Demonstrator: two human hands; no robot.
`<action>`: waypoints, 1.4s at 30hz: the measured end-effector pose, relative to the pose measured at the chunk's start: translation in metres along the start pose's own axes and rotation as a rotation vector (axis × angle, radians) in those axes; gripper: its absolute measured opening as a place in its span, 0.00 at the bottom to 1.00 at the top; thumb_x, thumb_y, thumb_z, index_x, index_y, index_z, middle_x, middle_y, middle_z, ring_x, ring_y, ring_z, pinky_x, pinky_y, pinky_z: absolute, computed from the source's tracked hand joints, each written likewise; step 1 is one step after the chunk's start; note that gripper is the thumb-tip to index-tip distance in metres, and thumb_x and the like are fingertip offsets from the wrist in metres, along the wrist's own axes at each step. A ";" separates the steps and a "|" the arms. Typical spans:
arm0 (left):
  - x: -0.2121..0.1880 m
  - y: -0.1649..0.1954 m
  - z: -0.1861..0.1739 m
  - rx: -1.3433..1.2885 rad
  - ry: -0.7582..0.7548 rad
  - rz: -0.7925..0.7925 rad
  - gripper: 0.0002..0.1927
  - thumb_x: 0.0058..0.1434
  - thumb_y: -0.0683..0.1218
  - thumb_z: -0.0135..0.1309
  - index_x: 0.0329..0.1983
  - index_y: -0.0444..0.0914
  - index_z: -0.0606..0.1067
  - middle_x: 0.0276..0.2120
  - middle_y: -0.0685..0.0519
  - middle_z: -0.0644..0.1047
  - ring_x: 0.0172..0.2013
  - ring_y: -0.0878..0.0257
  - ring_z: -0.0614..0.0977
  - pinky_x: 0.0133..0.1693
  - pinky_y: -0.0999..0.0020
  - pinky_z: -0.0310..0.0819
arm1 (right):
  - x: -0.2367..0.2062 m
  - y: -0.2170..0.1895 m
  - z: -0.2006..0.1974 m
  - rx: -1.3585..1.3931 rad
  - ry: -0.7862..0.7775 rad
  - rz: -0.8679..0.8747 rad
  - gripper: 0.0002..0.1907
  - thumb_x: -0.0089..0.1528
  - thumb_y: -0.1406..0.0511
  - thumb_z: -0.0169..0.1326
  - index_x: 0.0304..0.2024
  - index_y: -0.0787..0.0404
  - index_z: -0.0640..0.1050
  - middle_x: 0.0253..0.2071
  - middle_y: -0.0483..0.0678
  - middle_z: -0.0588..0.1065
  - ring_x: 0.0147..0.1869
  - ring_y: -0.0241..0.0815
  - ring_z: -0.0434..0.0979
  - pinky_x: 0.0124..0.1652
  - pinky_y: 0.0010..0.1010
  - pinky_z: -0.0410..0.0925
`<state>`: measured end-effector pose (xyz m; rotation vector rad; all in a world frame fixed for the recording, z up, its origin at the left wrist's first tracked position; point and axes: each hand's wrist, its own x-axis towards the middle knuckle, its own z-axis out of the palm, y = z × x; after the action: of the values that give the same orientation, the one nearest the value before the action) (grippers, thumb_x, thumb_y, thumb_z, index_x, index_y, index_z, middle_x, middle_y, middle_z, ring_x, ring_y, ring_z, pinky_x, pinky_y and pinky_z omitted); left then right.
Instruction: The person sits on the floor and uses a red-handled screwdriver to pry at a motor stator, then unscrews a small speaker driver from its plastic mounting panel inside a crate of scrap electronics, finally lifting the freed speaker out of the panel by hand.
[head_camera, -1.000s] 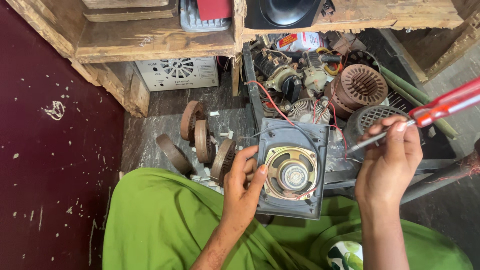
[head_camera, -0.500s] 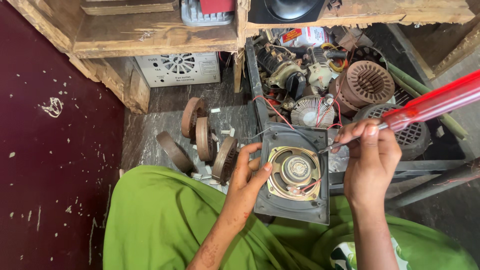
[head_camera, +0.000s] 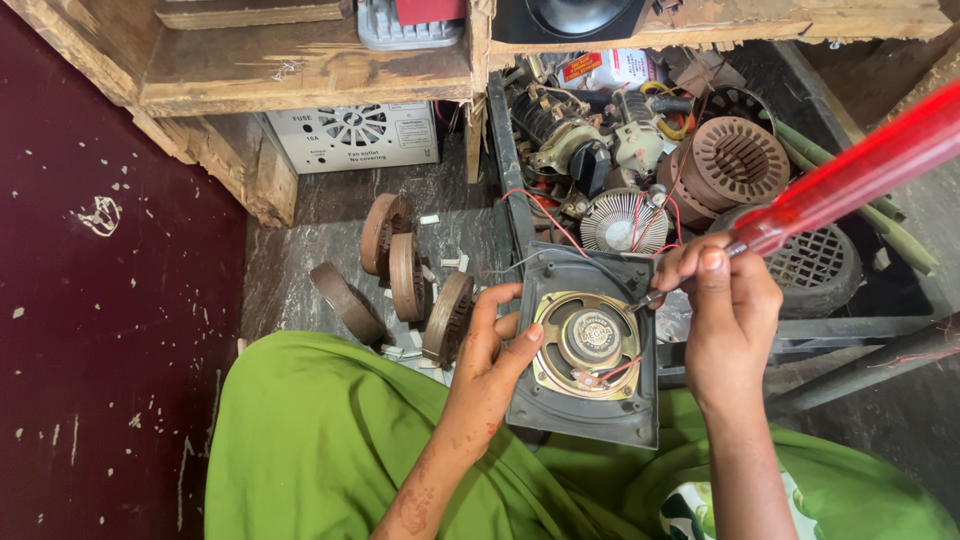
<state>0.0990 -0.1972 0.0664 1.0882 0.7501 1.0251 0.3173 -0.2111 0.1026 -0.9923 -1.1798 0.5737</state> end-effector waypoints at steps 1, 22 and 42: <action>0.000 -0.001 0.000 0.015 0.012 0.022 0.23 0.69 0.45 0.50 0.65 0.37 0.63 0.48 0.48 0.82 0.47 0.69 0.78 0.50 0.73 0.71 | 0.003 -0.003 -0.001 -0.054 -0.025 0.041 0.13 0.78 0.63 0.43 0.41 0.65 0.70 0.36 0.50 0.73 0.42 0.40 0.74 0.47 0.32 0.70; -0.007 0.046 0.008 0.654 0.027 0.301 0.24 0.66 0.42 0.54 0.65 0.42 0.68 0.42 0.50 0.76 0.38 0.59 0.78 0.42 0.64 0.75 | 0.050 -0.067 -0.025 -0.355 -0.644 0.194 0.11 0.68 0.71 0.45 0.43 0.68 0.79 0.41 0.51 0.83 0.43 0.40 0.85 0.45 0.31 0.79; 0.000 0.117 0.073 0.765 -0.050 0.741 0.23 0.62 0.51 0.63 0.58 0.39 0.76 0.52 0.47 0.77 0.53 0.49 0.79 0.54 0.58 0.74 | 0.009 -0.077 -0.013 -0.415 -0.503 0.153 0.06 0.65 0.72 0.50 0.43 0.68 0.77 0.30 0.47 0.79 0.31 0.36 0.81 0.33 0.28 0.76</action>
<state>0.1304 -0.2082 0.2006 2.1497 0.7246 1.3505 0.3236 -0.2456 0.1732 -1.3447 -1.7253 0.7447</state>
